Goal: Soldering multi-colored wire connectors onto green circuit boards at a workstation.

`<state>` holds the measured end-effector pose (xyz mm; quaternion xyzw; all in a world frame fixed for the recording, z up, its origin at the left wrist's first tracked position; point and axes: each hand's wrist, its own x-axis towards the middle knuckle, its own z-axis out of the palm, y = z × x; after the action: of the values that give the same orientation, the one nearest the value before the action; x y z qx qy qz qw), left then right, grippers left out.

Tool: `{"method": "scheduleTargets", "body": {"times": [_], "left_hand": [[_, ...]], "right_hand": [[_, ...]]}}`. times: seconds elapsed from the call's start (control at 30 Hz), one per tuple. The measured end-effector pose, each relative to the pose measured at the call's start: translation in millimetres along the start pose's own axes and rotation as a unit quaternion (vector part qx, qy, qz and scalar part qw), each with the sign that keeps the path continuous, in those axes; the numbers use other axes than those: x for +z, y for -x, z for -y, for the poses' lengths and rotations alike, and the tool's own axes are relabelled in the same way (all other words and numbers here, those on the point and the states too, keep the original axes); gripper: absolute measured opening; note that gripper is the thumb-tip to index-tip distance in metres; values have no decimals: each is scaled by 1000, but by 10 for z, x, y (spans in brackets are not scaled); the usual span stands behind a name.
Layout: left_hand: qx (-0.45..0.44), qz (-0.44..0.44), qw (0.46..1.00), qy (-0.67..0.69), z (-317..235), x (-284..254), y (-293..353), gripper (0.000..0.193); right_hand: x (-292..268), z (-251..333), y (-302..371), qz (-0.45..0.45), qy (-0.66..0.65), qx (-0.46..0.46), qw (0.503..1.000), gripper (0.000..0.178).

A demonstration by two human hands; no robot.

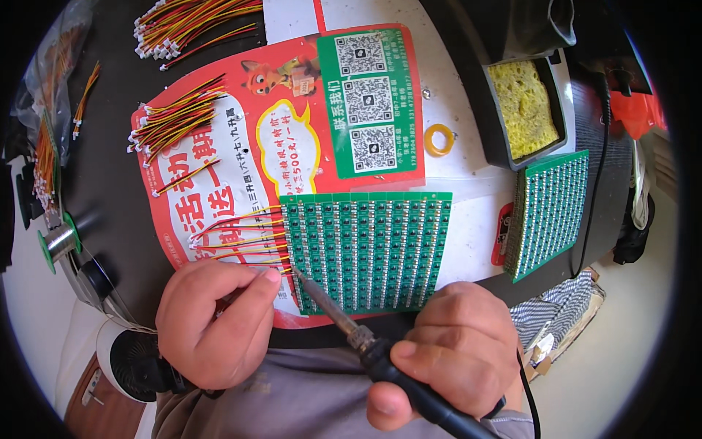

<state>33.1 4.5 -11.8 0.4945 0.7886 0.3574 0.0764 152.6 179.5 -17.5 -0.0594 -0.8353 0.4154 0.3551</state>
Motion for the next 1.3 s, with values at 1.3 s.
{"method": "scheduleTargets", "body": {"times": [1.3], "left_hand": [[13,11,1000,12,14,-14,1,36]], "right_hand": [[-37,25,-15,15,-3,27,1000,32]]}}
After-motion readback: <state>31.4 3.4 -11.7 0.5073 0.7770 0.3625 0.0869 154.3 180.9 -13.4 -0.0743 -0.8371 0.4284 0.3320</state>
